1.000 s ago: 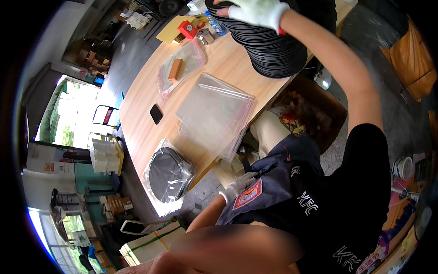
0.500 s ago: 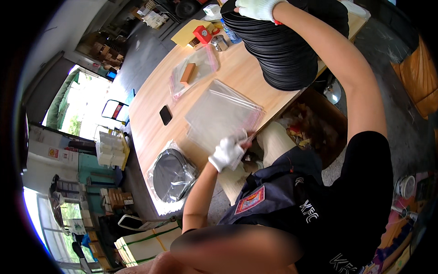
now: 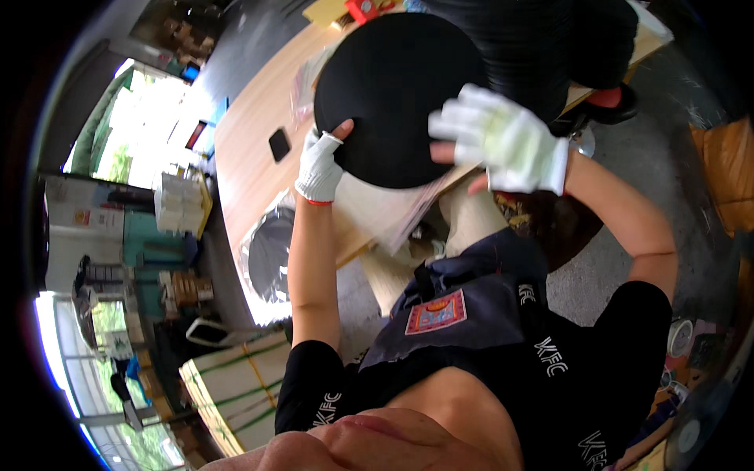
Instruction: The person places circular black discs into clear plastic bags by hand and seals the bags.
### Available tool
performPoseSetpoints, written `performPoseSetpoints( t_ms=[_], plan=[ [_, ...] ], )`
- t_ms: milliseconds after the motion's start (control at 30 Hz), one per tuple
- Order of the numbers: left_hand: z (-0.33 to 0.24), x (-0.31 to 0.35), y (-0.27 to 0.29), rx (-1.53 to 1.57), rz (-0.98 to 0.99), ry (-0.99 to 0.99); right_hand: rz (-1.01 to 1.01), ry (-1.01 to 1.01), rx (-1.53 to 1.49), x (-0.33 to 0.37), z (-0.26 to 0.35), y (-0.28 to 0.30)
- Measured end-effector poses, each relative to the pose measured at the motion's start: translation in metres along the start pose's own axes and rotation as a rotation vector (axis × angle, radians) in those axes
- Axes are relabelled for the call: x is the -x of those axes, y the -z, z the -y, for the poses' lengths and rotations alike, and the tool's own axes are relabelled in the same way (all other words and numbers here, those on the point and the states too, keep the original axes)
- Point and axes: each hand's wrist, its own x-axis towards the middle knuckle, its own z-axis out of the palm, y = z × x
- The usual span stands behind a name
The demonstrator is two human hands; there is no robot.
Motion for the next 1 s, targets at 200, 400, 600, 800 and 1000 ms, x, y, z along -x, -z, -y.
performPoseSetpoints(
  t_ms=[200,400,600,800,1000],
  plan=[
    [0.026,0.024,0.051,-0.75,-0.126,-0.173,-0.461,-0.582,-0.784,0.007,-0.085,-0.13],
    [0.114,0.03,0.09,-0.787,-0.209,-0.211,-0.264,-1.064,-0.792,0.009,-0.055,-0.232],
    [0.129,0.029,0.085,-0.596,-0.351,-0.15,-0.184,-0.83,-0.978,0.003,-0.047,-0.217],
    [0.151,0.045,0.077,-0.756,-0.486,-0.264,0.297,-0.95,-0.402,0.044,-0.04,-0.187],
    [0.204,0.075,0.093,-1.674,0.095,-0.087,-0.561,-1.484,-1.525,0.1,-0.015,-0.157]
  ],
)
